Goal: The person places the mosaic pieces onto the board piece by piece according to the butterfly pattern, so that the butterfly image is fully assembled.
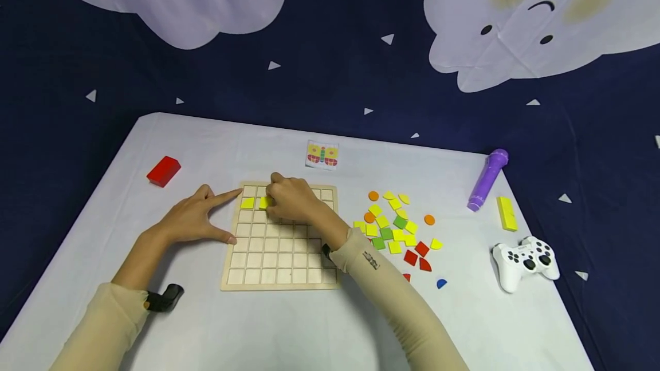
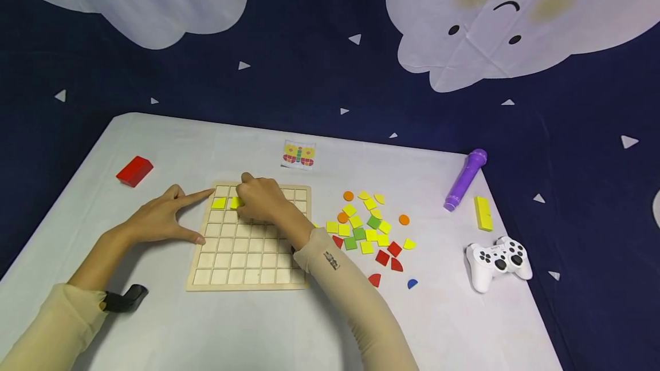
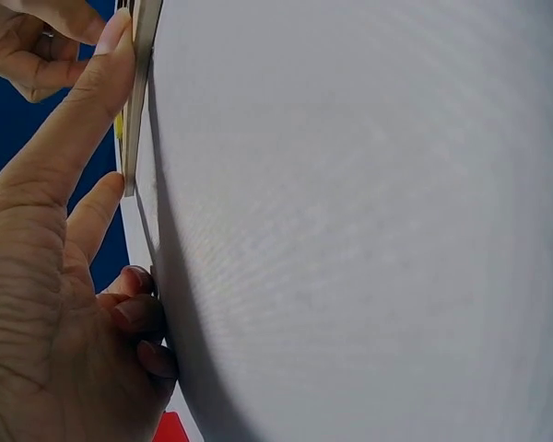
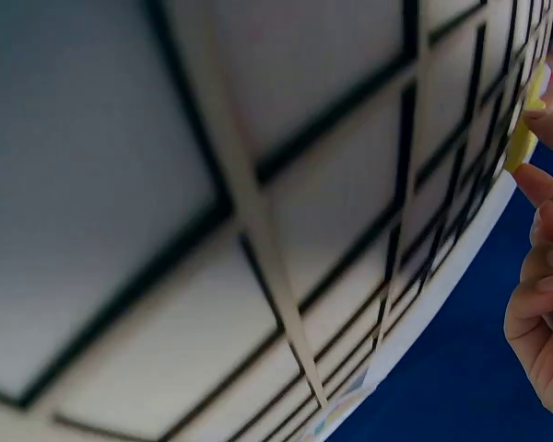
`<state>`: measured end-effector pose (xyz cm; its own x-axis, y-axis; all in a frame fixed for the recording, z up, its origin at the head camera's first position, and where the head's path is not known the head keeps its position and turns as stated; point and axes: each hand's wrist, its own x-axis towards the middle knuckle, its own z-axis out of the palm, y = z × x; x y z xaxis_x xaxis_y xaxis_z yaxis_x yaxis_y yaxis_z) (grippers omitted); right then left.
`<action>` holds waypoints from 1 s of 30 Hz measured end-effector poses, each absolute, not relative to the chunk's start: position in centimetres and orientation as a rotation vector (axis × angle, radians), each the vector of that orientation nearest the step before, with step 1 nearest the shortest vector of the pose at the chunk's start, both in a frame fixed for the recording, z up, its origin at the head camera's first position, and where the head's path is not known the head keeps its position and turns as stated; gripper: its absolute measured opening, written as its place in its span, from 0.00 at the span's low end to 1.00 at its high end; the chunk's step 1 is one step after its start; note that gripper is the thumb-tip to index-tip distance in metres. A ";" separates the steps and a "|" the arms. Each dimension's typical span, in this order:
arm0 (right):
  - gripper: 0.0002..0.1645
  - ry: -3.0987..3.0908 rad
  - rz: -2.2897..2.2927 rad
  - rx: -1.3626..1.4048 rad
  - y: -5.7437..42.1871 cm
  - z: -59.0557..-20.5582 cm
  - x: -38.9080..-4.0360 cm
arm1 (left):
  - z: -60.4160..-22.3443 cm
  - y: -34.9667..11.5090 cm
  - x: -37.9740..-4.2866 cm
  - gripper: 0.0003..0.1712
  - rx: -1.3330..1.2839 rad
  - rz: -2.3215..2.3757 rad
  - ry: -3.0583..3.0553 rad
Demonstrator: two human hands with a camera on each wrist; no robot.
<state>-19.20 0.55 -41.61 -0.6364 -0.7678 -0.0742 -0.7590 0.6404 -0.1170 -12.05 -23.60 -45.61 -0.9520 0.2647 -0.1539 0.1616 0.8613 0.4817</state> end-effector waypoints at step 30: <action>0.23 2.743 -0.272 -1.098 4.4 -39.7 -18.8 | -45.8 -23.5 -11.9 0.67 0.328 0.710 2.825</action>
